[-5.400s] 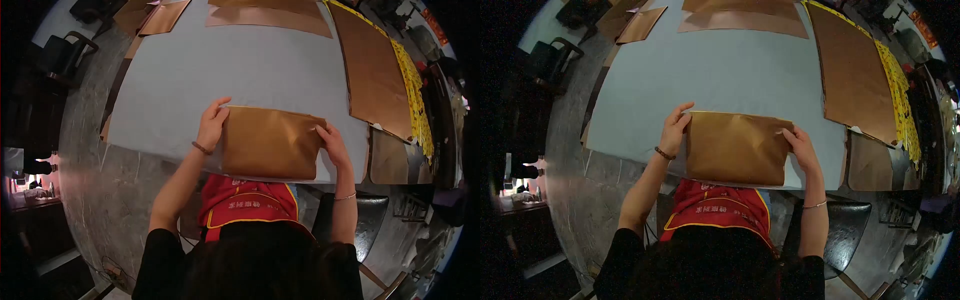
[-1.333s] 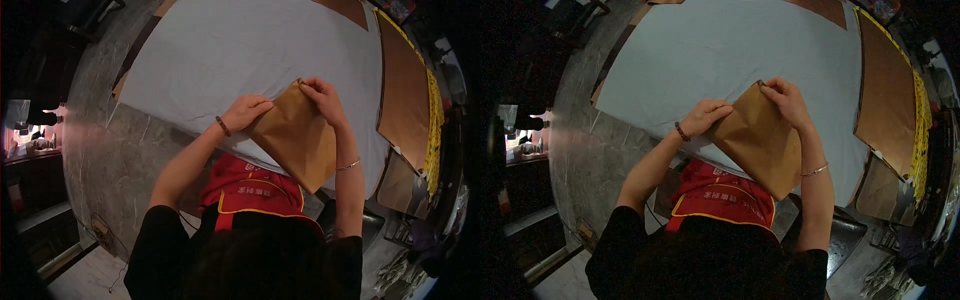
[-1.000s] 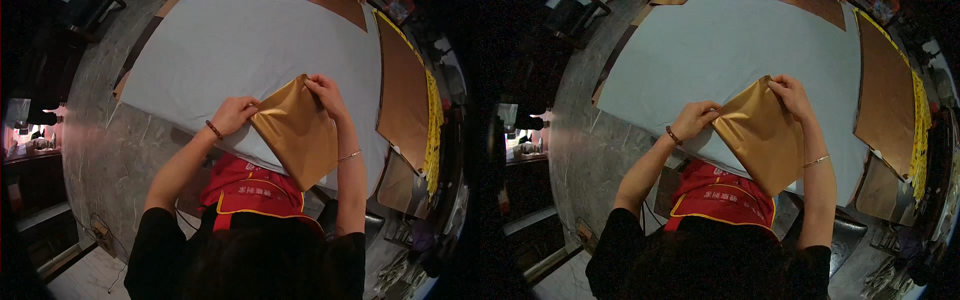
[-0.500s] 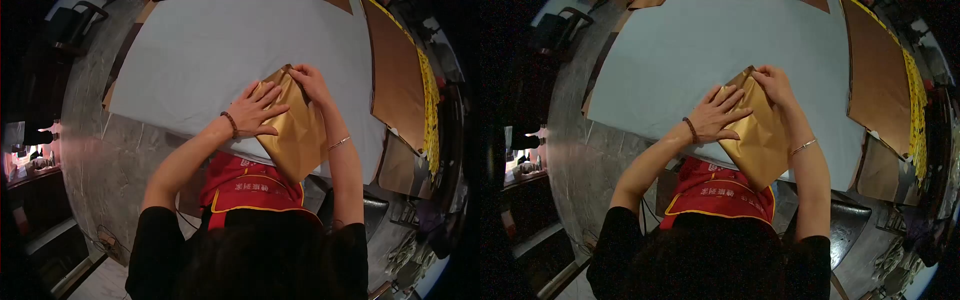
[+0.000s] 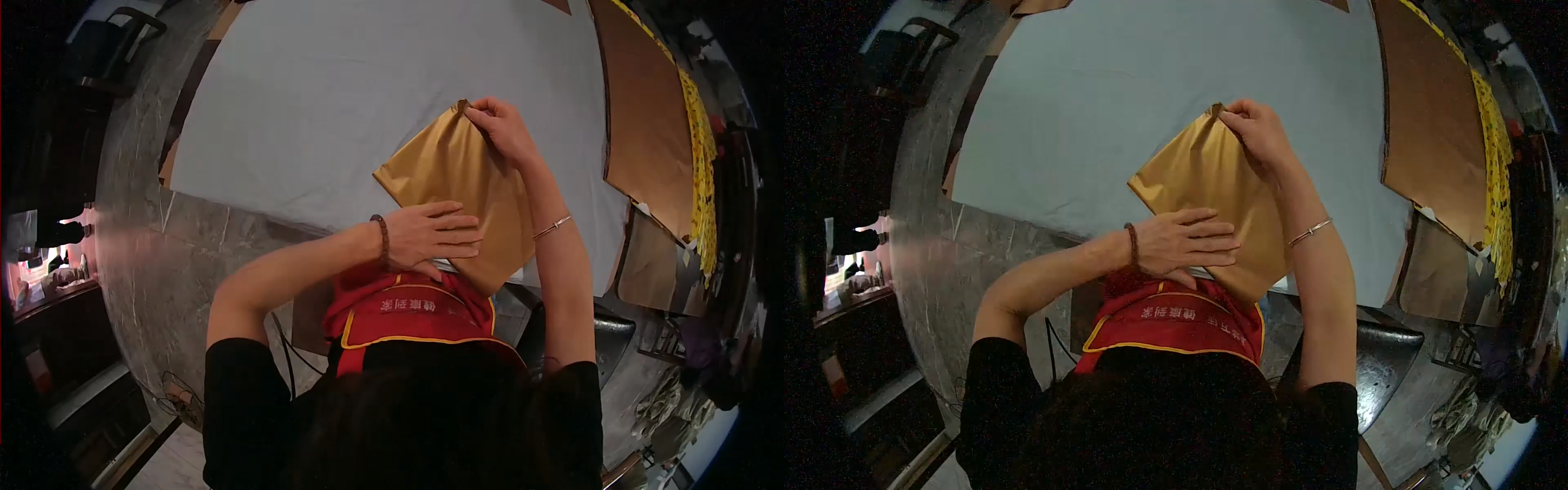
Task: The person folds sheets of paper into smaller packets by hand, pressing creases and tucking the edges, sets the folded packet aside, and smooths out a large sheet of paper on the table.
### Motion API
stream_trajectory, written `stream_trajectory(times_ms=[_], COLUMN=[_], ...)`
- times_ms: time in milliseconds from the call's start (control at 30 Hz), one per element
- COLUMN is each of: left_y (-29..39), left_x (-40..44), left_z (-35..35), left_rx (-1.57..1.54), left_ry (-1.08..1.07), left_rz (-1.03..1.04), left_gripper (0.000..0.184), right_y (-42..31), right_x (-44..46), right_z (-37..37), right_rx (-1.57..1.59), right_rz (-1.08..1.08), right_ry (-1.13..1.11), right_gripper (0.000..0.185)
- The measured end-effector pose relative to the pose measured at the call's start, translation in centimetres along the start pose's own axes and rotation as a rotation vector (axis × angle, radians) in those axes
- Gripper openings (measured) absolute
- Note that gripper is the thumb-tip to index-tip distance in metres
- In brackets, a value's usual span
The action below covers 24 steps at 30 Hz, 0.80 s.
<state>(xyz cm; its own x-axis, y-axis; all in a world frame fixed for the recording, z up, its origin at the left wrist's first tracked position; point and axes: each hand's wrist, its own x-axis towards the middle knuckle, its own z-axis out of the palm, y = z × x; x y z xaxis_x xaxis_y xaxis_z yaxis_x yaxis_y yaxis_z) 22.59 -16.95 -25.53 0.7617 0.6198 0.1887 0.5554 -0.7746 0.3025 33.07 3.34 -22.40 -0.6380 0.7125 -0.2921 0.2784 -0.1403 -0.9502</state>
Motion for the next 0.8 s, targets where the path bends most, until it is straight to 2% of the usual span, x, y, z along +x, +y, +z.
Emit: stream_trajectory(times_ms=[67,200,267,433,467,533,600,667,700,800], left_y=[0.8,2.3,3.0,3.2,3.3,3.3,2.8,2.8,2.7,2.7], left_x=[0.6,1.3,1.5,1.7,1.8,1.9,1.9,2.1,2.1,2.6], left_z=[0.5,1.6,1.6,2.1,2.1,2.3,2.6,2.2,1.6,1.0], left_rx=[-0.008,0.043,0.247,0.17,0.17,0.169,0.251,0.014,0.025,0.021], left_ry=[-0.04,0.014,-0.028,0.032,0.033,0.109,0.152,0.128,0.084,0.021], left_rz=[0.006,0.047,0.059,0.023,0.042,-0.004,0.016,-0.119,-0.126,-0.202], left_gripper=[0.071,0.059,0.055,0.051,0.051,0.05,0.056,0.067,0.075,0.077], right_y=[0.0,0.6,0.7,-0.6,0.5,1.0,2.0,2.1,1.9,1.3], right_x=[0.0,0.3,0.8,-0.2,1.0,1.7,3.3,4.3,4.6,5.6], right_z=[0.0,-0.2,-0.4,-0.5,-1.2,-1.6,-1.8,-1.6,-1.2,0.0], right_rx=[0.025,0.056,0.008,-0.019,-0.18,-0.199,-0.234,-0.175,-0.118,-0.043], right_rz=[0.006,0.022,0.017,0.08,0.006,-0.013,-0.057,-0.063,-0.066,-0.066], right_ry=[-0.009,-0.011,-0.022,-0.066,-0.085,-0.058,-0.055,-0.071,-0.1,-0.101], right_gripper=[0.016,0.016,0.017,0.022,0.023,0.022,0.021,0.019,0.018,0.014])
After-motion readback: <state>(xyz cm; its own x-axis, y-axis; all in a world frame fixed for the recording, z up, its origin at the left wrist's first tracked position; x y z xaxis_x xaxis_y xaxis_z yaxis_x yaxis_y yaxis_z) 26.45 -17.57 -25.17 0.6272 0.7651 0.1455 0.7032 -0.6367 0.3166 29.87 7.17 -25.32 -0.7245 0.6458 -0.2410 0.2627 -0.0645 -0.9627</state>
